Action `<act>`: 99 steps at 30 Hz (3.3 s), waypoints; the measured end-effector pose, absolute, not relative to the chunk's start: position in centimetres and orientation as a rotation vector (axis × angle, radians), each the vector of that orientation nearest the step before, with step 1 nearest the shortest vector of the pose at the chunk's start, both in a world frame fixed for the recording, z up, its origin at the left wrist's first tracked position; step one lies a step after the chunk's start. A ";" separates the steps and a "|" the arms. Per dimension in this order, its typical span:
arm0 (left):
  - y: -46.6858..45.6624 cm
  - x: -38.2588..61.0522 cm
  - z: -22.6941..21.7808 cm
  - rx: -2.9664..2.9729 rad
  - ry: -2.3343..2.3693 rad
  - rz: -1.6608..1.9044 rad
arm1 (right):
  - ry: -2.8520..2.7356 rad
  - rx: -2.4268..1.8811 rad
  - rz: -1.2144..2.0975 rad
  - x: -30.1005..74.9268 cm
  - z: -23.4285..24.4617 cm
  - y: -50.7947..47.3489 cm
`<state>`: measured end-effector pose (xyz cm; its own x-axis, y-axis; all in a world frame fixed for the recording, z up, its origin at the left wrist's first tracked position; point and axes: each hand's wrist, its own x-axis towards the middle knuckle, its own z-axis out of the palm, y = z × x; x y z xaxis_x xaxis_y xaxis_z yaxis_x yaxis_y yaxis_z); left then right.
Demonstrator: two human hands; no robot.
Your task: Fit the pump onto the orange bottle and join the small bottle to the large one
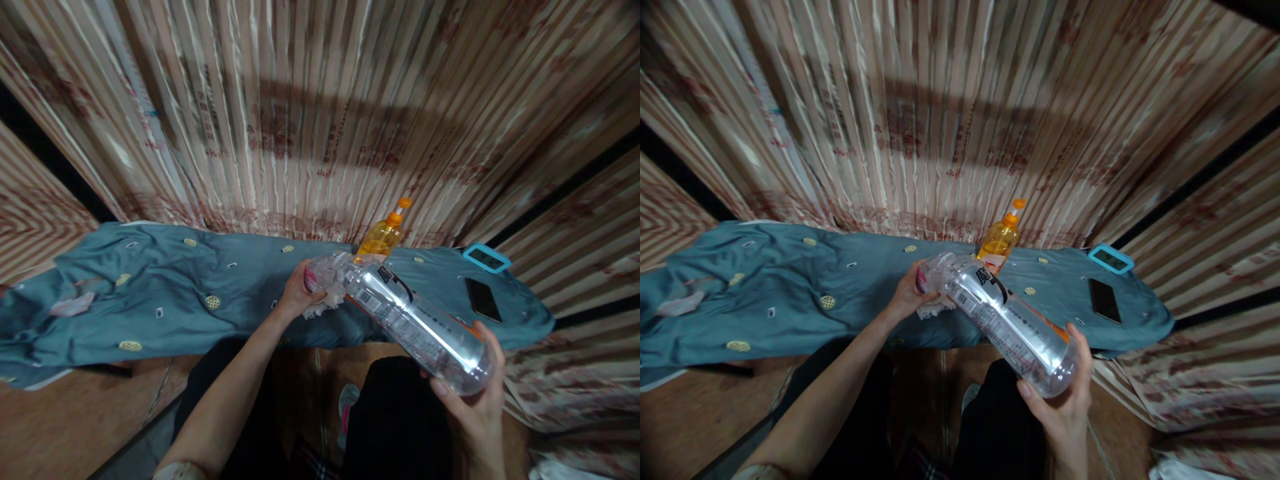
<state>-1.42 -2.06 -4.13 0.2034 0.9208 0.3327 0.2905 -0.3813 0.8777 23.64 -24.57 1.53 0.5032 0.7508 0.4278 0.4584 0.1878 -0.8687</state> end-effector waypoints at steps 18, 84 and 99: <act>-1.9 -1.4 -4.4 1.781 1.090 1.210 | -1.140 -1.465 0.248 23.6 1.8 -24.5; -2.2 -1.2 -3.7 1.791 1.104 1.215 | -1.171 -1.473 0.243 23.5 1.9 -24.8; -2.1 -1.3 -3.9 1.778 1.118 1.203 | -1.167 -1.474 0.259 23.8 1.8 -24.6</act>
<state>-1.31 -2.10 -3.92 0.1942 0.9223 0.3343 0.2658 -0.3775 0.8870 23.78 -24.64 1.77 0.4755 0.7605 0.4423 0.5015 0.1788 -0.8465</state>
